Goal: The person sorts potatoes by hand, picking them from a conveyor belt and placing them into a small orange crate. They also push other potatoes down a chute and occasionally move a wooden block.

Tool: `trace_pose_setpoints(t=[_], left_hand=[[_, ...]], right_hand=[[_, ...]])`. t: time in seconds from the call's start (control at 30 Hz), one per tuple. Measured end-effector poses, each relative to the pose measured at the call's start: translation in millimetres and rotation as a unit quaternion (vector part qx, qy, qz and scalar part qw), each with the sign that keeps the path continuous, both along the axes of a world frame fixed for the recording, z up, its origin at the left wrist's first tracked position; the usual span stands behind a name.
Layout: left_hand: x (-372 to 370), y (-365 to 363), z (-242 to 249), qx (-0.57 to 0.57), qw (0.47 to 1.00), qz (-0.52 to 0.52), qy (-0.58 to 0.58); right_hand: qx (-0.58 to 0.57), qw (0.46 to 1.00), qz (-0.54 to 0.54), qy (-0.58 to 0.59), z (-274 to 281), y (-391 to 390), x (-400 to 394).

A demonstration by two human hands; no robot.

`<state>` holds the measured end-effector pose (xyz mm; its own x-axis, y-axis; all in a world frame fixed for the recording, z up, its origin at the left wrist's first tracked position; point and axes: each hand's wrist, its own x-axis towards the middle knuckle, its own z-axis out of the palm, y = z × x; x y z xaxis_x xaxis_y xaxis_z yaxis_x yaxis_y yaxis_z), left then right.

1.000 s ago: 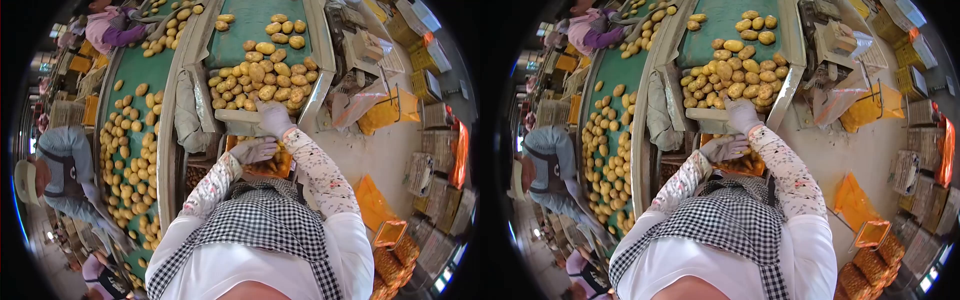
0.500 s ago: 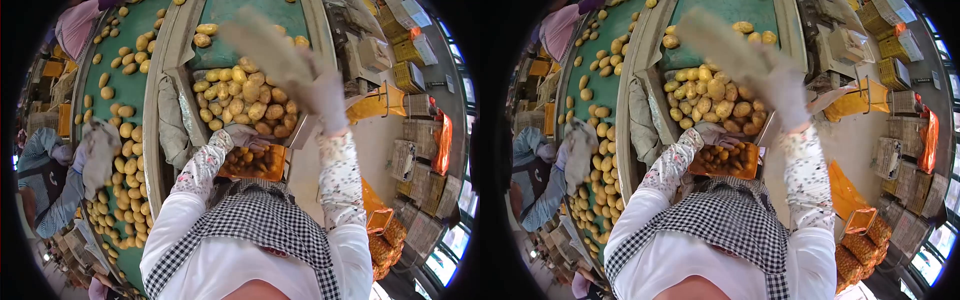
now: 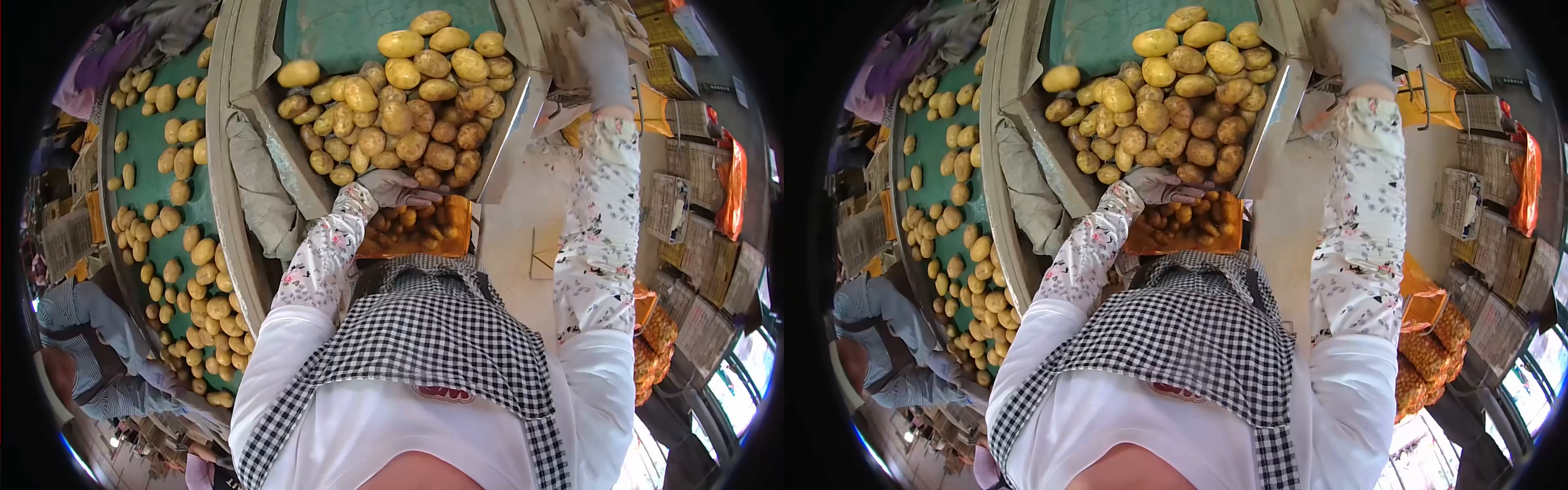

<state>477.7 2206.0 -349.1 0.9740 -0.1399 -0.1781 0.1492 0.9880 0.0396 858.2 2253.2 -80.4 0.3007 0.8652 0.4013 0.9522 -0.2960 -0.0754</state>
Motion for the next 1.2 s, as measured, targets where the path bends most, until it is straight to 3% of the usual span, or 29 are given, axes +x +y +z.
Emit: trace_pose_setpoints(t=[0.13, 0.2, 0.23, 0.27, 0.33, 0.53, 0.63, 0.67, 0.8, 1.2], left_hand=[[1.4, 0.4, 1.9, 0.015, 1.000, -0.004, -0.017], [2.8, -0.2, -3.5, 0.028, 0.999, -0.016, -0.029], [1.8, -1.2, 1.0, 0.097, 0.995, -0.010, 0.016], [0.3, -1.1, 8.7, 0.167, 0.984, -0.003, 0.062], [-3.2, -0.9, 14.2, 0.224, 0.970, 0.012, 0.092], [-8.7, -12.1, -26.7, 0.136, 0.989, 0.058, -0.003], [-7.9, -17.6, 33.3, 0.186, 0.975, 0.036, 0.117], [-12.7, -16.5, 32.0, 0.214, 0.970, 0.023, 0.112], [-24.3, -30.4, 25.2, 0.095, 0.989, 0.075, 0.086], [-61.8, -37.0, 17.5, 0.028, 0.986, 0.152, 0.064]], right_hand=[[0.129, 0.983, 0.101, 0.087, -13.3, -32.8, -79.5], [0.176, 0.945, 0.226, 0.157, -72.9, -48.1, -127.1], [0.104, 0.930, 0.231, 0.265, -61.4, -61.9, -170.3], [0.035, 0.964, 0.198, 0.176, -75.8, -75.3, -207.7], [-0.057, 0.971, 0.166, 0.164, -118.8, -101.7, -255.2], [-0.097, 0.977, 0.168, 0.093, -164.7, -147.6, -243.3], [-0.100, 0.975, 0.147, 0.136, -172.9, -166.6, -235.1], [-0.098, 0.978, 0.130, 0.131, -173.1, -170.9, -238.0], [-0.076, 0.982, 0.110, 0.136, -178.8, -178.7, -241.9], [-0.056, 0.976, 0.150, 0.150, -180.8, -193.3, -239.2]])
